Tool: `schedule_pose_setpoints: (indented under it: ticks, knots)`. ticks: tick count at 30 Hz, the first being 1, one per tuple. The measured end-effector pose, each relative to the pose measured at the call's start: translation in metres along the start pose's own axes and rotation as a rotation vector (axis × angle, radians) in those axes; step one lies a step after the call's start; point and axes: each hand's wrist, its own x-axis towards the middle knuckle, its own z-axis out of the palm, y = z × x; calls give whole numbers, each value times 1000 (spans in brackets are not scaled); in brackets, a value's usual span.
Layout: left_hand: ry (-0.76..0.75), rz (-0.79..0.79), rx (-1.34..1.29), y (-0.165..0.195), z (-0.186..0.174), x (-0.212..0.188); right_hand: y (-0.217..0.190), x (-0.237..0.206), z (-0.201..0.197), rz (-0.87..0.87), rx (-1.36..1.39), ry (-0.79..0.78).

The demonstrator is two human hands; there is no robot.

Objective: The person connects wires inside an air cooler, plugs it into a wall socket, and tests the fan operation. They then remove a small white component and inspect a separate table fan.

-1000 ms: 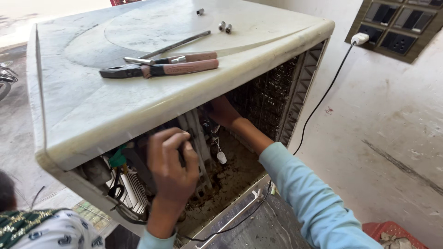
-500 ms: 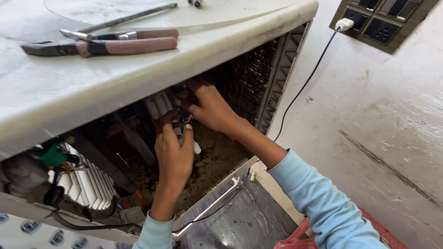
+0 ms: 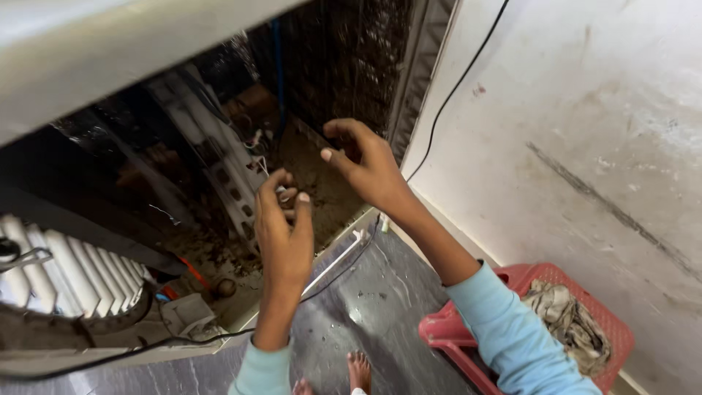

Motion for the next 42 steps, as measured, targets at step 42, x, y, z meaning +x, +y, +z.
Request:
schedule_pose_setpoints:
  ticks: [42]
  knots:
    - [-19, 285, -122, 82, 216, 112, 105, 113, -171, 54, 47, -108]
